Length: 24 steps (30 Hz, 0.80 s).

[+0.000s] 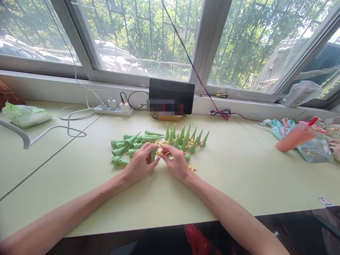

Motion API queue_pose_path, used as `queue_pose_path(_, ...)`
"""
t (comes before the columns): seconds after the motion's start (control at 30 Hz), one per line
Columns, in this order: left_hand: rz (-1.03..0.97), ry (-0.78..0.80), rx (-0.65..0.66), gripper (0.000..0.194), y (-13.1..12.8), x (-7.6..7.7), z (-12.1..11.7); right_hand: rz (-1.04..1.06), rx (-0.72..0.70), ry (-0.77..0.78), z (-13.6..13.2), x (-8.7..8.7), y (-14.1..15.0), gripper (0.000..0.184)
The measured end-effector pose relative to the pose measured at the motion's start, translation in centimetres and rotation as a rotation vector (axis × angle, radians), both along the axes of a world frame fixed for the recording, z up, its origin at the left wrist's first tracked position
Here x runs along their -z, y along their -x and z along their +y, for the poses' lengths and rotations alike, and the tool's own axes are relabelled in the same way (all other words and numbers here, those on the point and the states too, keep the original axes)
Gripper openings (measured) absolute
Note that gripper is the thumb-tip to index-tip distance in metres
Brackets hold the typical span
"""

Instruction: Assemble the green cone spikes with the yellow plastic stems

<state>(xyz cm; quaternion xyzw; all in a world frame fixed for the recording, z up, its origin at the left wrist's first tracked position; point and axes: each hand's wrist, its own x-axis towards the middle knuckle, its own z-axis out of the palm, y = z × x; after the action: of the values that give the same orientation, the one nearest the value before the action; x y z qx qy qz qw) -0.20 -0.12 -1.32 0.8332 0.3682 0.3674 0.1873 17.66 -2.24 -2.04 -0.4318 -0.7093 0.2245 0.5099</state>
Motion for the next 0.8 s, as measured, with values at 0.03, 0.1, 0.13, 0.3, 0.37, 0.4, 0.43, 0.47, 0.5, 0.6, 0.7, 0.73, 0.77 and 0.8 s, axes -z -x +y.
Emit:
queue_pose_path(0.03, -0.003, -0.001, 0.002, 0.031, 0.0, -0.01, -0.01, 0.002, 0.001, 0.003, 0.0, 0.01, 0.01, 0.017)
queue_pose_path(0.1, -0.007, -0.004, 0.004, 0.03, -0.01, -0.03, -0.01, 0.007, -0.001, 0.007, -0.01, 0.0, 0.04, 0.017)
queue_pose_path(0.13, -0.008, -0.007, 0.005, 0.03, -0.02, -0.04, -0.01, 0.01, -0.002, 0.007, -0.03, -0.02, 0.05, 0.017)
queue_pose_path(0.3, -0.022, -0.02, 0.007, 0.029, -0.04, -0.05, 0.01, 0.012, 0.0, 0.007, -0.1, -0.17, 0.08, 0.017)
queue_pose_path(0.37, -0.023, -0.015, 0.005, 0.029, -0.04, -0.06, -0.02, 0.01, 0.001, 0.007, -0.11, -0.18, 0.08, 0.017)
queue_pose_path(0.4, -0.023, -0.012, 0.003, 0.03, -0.04, -0.08, -0.04, 0.008, 0.0, 0.005, -0.11, -0.17, 0.08, 0.017)
queue_pose_path(0.43, -0.022, -0.007, -0.001, 0.03, -0.04, -0.09, -0.06, 0.008, -0.001, 0.002, -0.1, -0.14, 0.07, 0.016)
queue_pose_path(0.47, -0.022, -0.003, -0.004, 0.03, -0.03, -0.1, -0.09, 0.008, -0.002, -0.001, -0.1, -0.11, 0.06, 0.015)
queue_pose_path(0.5, -0.022, 0.001, -0.007, 0.03, -0.03, -0.12, -0.11, 0.01, -0.003, -0.005, -0.09, -0.06, 0.05, 0.014)
queue_pose_path(0.6, -0.03, 0.01, -0.012, 0.03, -0.03, -0.17, -0.16, 0.016, -0.004, -0.021, -0.05, 0.07, 0.03, 0.014)
queue_pose_path(0.7, -0.046, 0.02, -0.009, 0.029, -0.03, -0.24, -0.17, 0.021, 0.001, -0.036, -0.02, 0.12, 0.0, 0.015)
queue_pose_path(0.73, -0.053, 0.023, -0.009, 0.028, -0.04, -0.27, -0.17, 0.023, 0.004, -0.038, -0.02, 0.11, 0.0, 0.015)
queue_pose_path(0.77, -0.059, 0.026, -0.009, 0.028, -0.05, -0.3, -0.17, 0.025, 0.006, -0.039, -0.02, 0.09, 0.0, 0.015)
queue_pose_path(0.8, -0.065, 0.028, -0.011, 0.028, -0.06, -0.33, -0.17, 0.026, 0.008, -0.039, -0.02, 0.07, 0.0, 0.015)
